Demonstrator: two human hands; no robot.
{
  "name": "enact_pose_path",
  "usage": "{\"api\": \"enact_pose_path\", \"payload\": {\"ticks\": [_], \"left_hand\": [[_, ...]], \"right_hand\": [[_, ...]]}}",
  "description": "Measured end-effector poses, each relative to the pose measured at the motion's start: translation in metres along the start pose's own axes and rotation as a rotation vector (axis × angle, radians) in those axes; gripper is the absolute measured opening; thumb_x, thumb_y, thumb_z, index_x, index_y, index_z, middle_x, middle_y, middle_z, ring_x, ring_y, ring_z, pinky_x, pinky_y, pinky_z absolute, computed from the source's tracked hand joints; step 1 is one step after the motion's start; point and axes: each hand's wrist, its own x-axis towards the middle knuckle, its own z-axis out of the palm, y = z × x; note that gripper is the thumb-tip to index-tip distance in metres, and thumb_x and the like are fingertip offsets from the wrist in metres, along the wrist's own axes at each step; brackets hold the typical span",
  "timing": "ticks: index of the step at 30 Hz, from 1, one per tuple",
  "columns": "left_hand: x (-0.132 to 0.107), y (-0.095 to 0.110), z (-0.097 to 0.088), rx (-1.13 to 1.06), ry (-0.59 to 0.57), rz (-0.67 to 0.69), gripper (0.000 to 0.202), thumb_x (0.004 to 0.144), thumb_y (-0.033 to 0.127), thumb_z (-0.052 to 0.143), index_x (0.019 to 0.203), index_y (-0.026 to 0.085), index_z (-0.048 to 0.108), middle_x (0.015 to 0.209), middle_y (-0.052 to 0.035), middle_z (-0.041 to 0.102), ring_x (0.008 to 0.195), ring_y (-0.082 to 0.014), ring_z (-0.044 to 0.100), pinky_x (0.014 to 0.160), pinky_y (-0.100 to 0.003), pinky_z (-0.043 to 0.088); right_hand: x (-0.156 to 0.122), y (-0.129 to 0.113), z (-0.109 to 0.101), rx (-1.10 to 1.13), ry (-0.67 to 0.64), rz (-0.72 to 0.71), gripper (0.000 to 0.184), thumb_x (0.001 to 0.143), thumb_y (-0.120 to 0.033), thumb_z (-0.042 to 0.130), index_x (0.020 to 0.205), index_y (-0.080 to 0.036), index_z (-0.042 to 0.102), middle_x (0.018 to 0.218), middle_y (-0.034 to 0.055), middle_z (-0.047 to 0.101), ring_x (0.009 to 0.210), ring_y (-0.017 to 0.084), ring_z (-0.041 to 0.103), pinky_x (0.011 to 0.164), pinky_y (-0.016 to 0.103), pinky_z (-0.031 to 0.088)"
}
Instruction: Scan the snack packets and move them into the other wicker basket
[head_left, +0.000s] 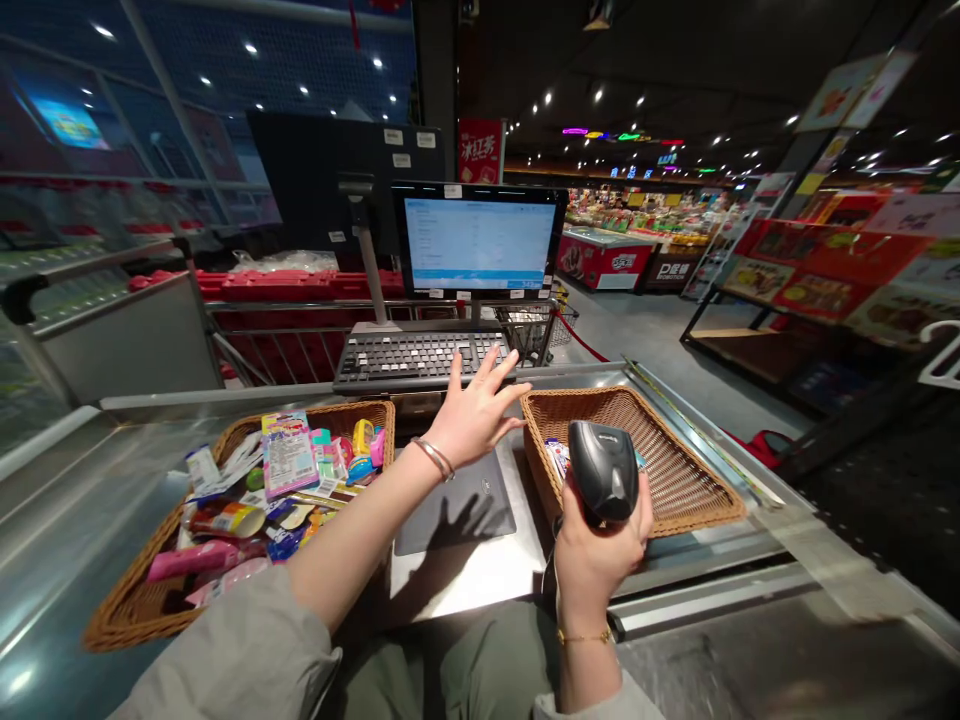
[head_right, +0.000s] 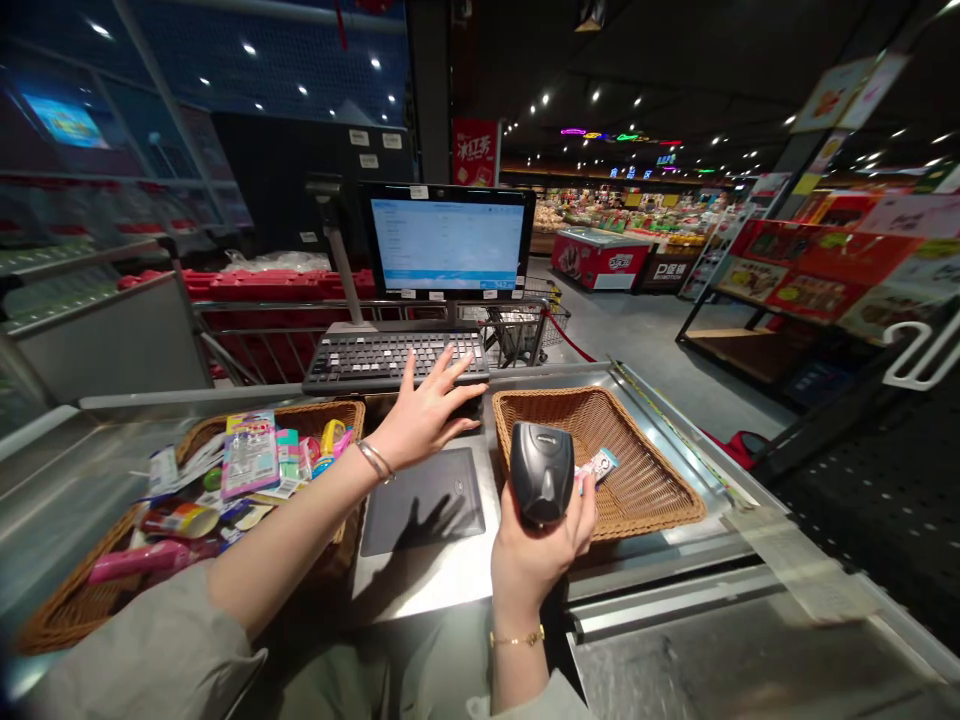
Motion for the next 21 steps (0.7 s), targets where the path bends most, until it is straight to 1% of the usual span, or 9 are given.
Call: {"api": "enact_pose_path", "payload": {"ticks": [1, 2, 6, 9, 11, 12, 14, 17, 21], "left_hand": [[-0.01, -0.004, -0.004, 0.001, -0.01, -0.033, 0.044, 0.092, 0.037, 0.058, 0.134, 0.025, 0.053, 0.16, -0.0127, 0.028, 0.15, -0.0354, 0.013, 0.112, -0.074, 0.002], [-0.02, -0.008, -0.008, 0.003, -0.019, -0.061, 0.044, 0.092, 0.036, 0.058, 0.134, 0.025, 0.053, 0.16, -0.013, 0.028, 0.15, -0.0356, 0.013, 0.112, -0.074, 0.002], [-0.063, -0.021, -0.019, -0.002, -0.04, -0.152, 0.046, 0.092, 0.037, 0.059, 0.135, 0.024, 0.052, 0.159, -0.0147, 0.028, 0.15, -0.0356, 0.013, 0.113, -0.074, 0.005], [-0.094, -0.03, -0.026, 0.001, -0.051, -0.203, 0.048, 0.091, 0.037, 0.06, 0.136, 0.024, 0.051, 0.159, -0.0157, 0.028, 0.15, -0.0355, 0.014, 0.113, -0.073, 0.006], [-0.114, -0.037, -0.03, 0.012, -0.053, -0.241, 0.049, 0.09, 0.037, 0.061, 0.137, 0.024, 0.051, 0.159, -0.016, 0.027, 0.15, -0.0352, 0.014, 0.113, -0.073, 0.007], [-0.124, -0.042, -0.033, 0.02, -0.055, -0.265, 0.049, 0.09, 0.037, 0.061, 0.137, 0.024, 0.051, 0.159, -0.0162, 0.027, 0.15, -0.0353, 0.014, 0.113, -0.073, 0.007], [-0.142, -0.054, -0.039, 0.044, -0.063, -0.321, 0.05, 0.089, 0.037, 0.062, 0.136, 0.023, 0.051, 0.159, -0.0165, 0.028, 0.15, -0.0358, 0.014, 0.113, -0.072, 0.008], [-0.167, -0.079, -0.05, 0.101, -0.084, -0.399, 0.048, 0.091, 0.037, 0.06, 0.136, 0.023, 0.052, 0.159, -0.016, 0.027, 0.149, -0.0368, 0.014, 0.112, -0.073, 0.008], [-0.198, -0.115, -0.067, 0.214, -0.139, -0.465, 0.049, 0.09, 0.042, 0.06, 0.136, 0.026, 0.052, 0.159, -0.0152, 0.028, 0.149, -0.0384, 0.013, 0.109, -0.077, 0.007]], "right_hand": [[0.001, -0.006, 0.001, -0.005, -0.016, -0.002, 0.073, 0.076, -0.05, 0.07, 0.134, -0.01, 0.051, 0.14, 0.0246, 0.049, 0.133, 0.039, 0.045, 0.109, 0.06, 0.035], [0.002, -0.011, 0.003, -0.002, -0.045, -0.014, 0.07, 0.076, -0.052, 0.071, 0.129, -0.01, 0.055, 0.139, 0.0246, 0.05, 0.133, 0.038, 0.045, 0.109, 0.059, 0.034], [0.001, -0.029, 0.011, 0.02, -0.194, -0.119, 0.064, 0.077, -0.051, 0.069, 0.127, -0.013, 0.057, 0.133, 0.0212, 0.057, 0.135, 0.037, 0.043, 0.111, 0.061, 0.028], [-0.004, -0.041, 0.019, 0.066, -0.283, -0.225, 0.047, 0.079, -0.045, 0.068, 0.115, -0.016, 0.063, 0.121, 0.017, 0.065, 0.134, 0.036, 0.045, 0.111, 0.061, 0.026], [-0.006, -0.05, 0.025, 0.081, -0.335, -0.284, 0.038, 0.08, -0.042, 0.066, 0.109, -0.018, 0.065, 0.119, 0.0155, 0.065, 0.133, 0.036, 0.045, 0.11, 0.061, 0.027], [-0.007, -0.055, 0.027, 0.09, -0.363, -0.309, 0.037, 0.081, -0.041, 0.066, 0.109, -0.018, 0.065, 0.119, 0.0152, 0.065, 0.132, 0.036, 0.046, 0.11, 0.061, 0.027], [-0.009, -0.064, 0.032, 0.096, -0.409, -0.341, 0.035, 0.081, -0.039, 0.064, 0.11, -0.019, 0.064, 0.119, 0.014, 0.065, 0.133, 0.036, 0.045, 0.109, 0.061, 0.028], [-0.012, -0.074, 0.04, 0.107, -0.463, -0.392, 0.034, 0.081, -0.037, 0.063, 0.11, -0.019, 0.064, 0.121, 0.0131, 0.065, 0.133, 0.035, 0.044, 0.108, 0.06, 0.029], [-0.024, -0.079, 0.052, 0.125, -0.545, -0.465, 0.027, 0.08, -0.036, 0.063, 0.102, -0.02, 0.064, 0.124, 0.0114, 0.065, 0.134, 0.035, 0.043, 0.108, 0.061, 0.027]]}}
